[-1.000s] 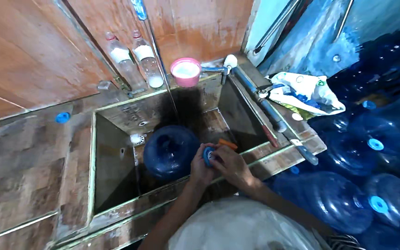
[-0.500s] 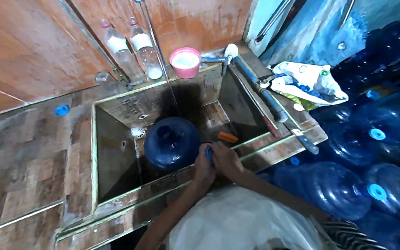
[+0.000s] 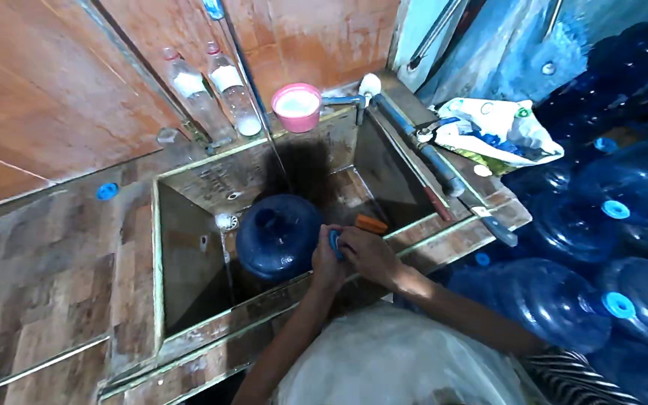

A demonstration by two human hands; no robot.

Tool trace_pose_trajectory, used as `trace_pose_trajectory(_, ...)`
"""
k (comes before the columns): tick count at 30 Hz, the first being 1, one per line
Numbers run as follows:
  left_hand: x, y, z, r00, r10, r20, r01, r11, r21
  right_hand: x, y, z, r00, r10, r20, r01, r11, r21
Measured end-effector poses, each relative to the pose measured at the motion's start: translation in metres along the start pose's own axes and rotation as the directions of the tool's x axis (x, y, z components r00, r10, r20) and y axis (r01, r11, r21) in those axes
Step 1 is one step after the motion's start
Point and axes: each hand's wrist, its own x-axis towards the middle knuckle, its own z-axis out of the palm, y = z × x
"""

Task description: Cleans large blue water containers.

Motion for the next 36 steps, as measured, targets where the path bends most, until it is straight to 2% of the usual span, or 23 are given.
trace_pose_trajectory(4,0.000,-0.002,0.004,1.000,0.007,-0.012,-0.006,0.995,0.098,-0.003,0.002,0.006,0.994,-0.068,-0.088,0.063,0.996,-0.059)
trace_pose_trajectory(7,0.000,0.000,0.003,1.000,-0.001,0.019,-0.005,0.951,0.309,-0.001,0.007,0.009,0.991,-0.068,-0.111,0.058,0.994,-0.091)
trace_pose_trajectory(9,0.000,0.000,0.001,0.996,0.037,0.077,-0.072,0.856,0.512,0.003,0.010,0.005,0.995,0.083,-0.054,-0.089,0.989,-0.119)
trace_pose_trajectory(11,-0.003,0.000,-0.001,0.991,0.029,0.129,-0.102,0.786,0.610,0.013,0.023,-0.005,0.957,0.290,0.024,-0.282,0.946,-0.160)
trace_pose_trajectory(13,-0.003,-0.005,-0.004,0.990,-0.025,0.137,-0.051,0.851,0.523,0.019,0.055,-0.011,0.904,0.421,-0.076,-0.428,0.889,-0.163)
trace_pose_trajectory(14,-0.004,-0.005,-0.006,0.986,-0.060,0.156,-0.015,0.898,0.439,0.021,0.072,-0.021,0.854,0.505,-0.123,-0.518,0.846,-0.124)
trace_pose_trajectory(16,0.000,0.000,-0.007,0.980,-0.114,0.165,0.066,0.960,0.272,0.029,0.094,-0.046,0.795,0.583,-0.170,-0.597,0.801,-0.043)
trace_pose_trajectory(17,0.001,0.001,-0.007,0.979,-0.151,0.139,0.120,0.970,0.211,0.030,0.098,-0.051,0.805,0.569,-0.170,-0.574,0.818,0.018)
trace_pose_trajectory(19,0.006,0.000,-0.006,0.974,-0.210,0.084,0.195,0.968,0.159,0.028,0.091,-0.043,0.866,0.493,-0.080,-0.474,0.863,0.175)
trace_pose_trajectory(21,0.013,-0.005,-0.005,0.972,-0.230,0.044,0.221,0.963,0.158,0.024,0.082,-0.029,0.908,0.412,0.081,-0.409,0.825,0.389)
trace_pose_trajectory(23,0.019,-0.011,-0.008,0.971,-0.241,-0.001,0.238,0.960,0.144,0.019,0.075,-0.024,0.926,0.343,0.159,-0.374,0.774,0.512)
trace_pose_trajectory(25,0.023,-0.013,-0.013,0.959,-0.282,-0.040,0.285,0.952,0.117,0.019,0.077,-0.043,0.937,0.336,0.094,-0.342,0.828,0.445)
trace_pose_trajectory(28,0.028,-0.012,-0.021,0.950,-0.299,-0.096,0.307,0.948,0.083,0.021,0.102,-0.100,0.909,0.352,-0.223,-0.318,0.932,0.174)
trace_pose_trajectory(31,0.035,0.005,-0.026,0.975,-0.200,-0.100,0.214,0.963,0.161,0.037,0.158,-0.176,0.850,0.215,-0.482,-0.296,0.950,-0.098)
trace_pose_trajectory(32,0.039,0.012,-0.026,0.979,-0.168,-0.112,0.187,0.966,0.181,0.047,0.181,-0.204,0.817,0.203,-0.539,-0.346,0.922,-0.176)
trace_pose_trajectory(33,0.043,0.022,-0.023,0.981,-0.147,-0.129,0.170,0.967,0.192,0.054,0.204,-0.230,0.771,0.253,-0.584,-0.444,0.872,-0.208)
trace_pose_trajectory(34,0.048,0.032,-0.020,0.981,-0.134,-0.144,0.161,0.966,0.203,0.057,0.222,-0.251,0.715,0.365,-0.597,-0.573,0.795,-0.200)
trace_pose_trajectory(35,0.054,0.044,-0.016,0.979,-0.124,-0.161,0.157,0.965,0.212,0.059,0.227,-0.267,0.654,0.475,-0.588,-0.679,0.712,-0.179)
trace_pose_trajectory(36,0.063,0.056,-0.011,0.976,-0.109,-0.191,0.151,0.963,0.222,0.063,0.221,-0.275,0.617,0.524,-0.588,-0.724,0.670,-0.163)
